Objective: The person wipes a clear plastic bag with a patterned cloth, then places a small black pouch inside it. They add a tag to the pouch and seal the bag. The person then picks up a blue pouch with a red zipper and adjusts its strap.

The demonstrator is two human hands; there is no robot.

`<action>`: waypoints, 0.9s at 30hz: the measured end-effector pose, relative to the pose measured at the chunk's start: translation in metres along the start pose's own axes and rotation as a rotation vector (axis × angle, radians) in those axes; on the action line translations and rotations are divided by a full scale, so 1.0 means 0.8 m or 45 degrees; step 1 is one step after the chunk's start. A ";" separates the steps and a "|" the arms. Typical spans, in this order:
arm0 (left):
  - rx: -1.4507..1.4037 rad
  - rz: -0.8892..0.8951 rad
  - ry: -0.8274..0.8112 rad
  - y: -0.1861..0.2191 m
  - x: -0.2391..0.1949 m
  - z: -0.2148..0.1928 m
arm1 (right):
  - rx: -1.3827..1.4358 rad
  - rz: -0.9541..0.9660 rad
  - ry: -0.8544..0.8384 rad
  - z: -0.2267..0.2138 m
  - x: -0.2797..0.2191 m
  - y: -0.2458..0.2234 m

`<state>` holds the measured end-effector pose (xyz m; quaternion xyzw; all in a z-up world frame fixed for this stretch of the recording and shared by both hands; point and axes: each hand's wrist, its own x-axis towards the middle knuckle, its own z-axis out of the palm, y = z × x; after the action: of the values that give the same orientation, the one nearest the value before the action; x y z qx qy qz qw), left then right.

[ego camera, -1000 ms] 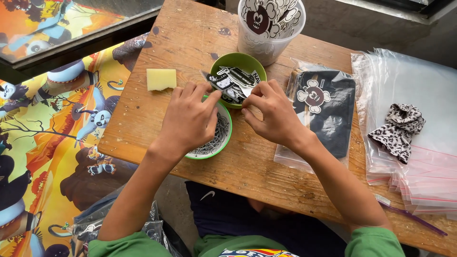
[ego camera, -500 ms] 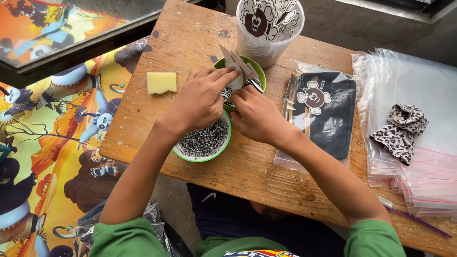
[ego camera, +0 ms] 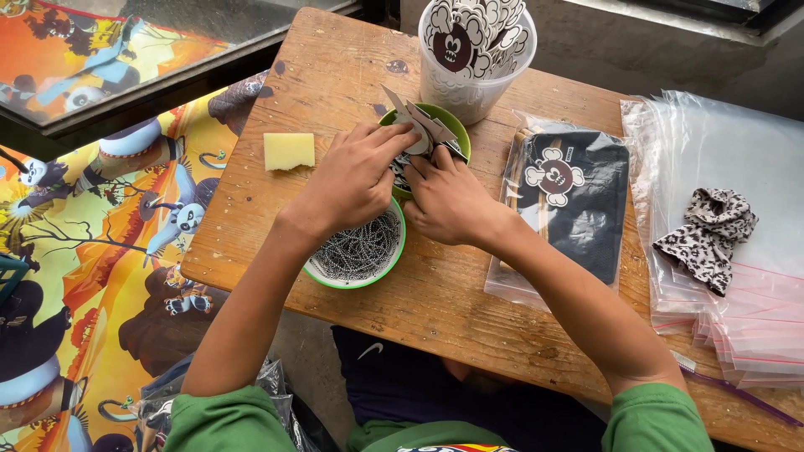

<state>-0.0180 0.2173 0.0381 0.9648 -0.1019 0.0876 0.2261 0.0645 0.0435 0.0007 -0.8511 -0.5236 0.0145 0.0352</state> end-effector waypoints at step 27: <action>0.035 0.524 0.212 0.179 -0.014 0.079 | 0.720 0.213 1.086 -0.074 -0.257 0.074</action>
<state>-0.0551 0.0649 0.0394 0.9161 -0.2764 0.2127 0.1978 0.0280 -0.1694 0.0528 -0.7774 -0.3685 -0.1900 0.4729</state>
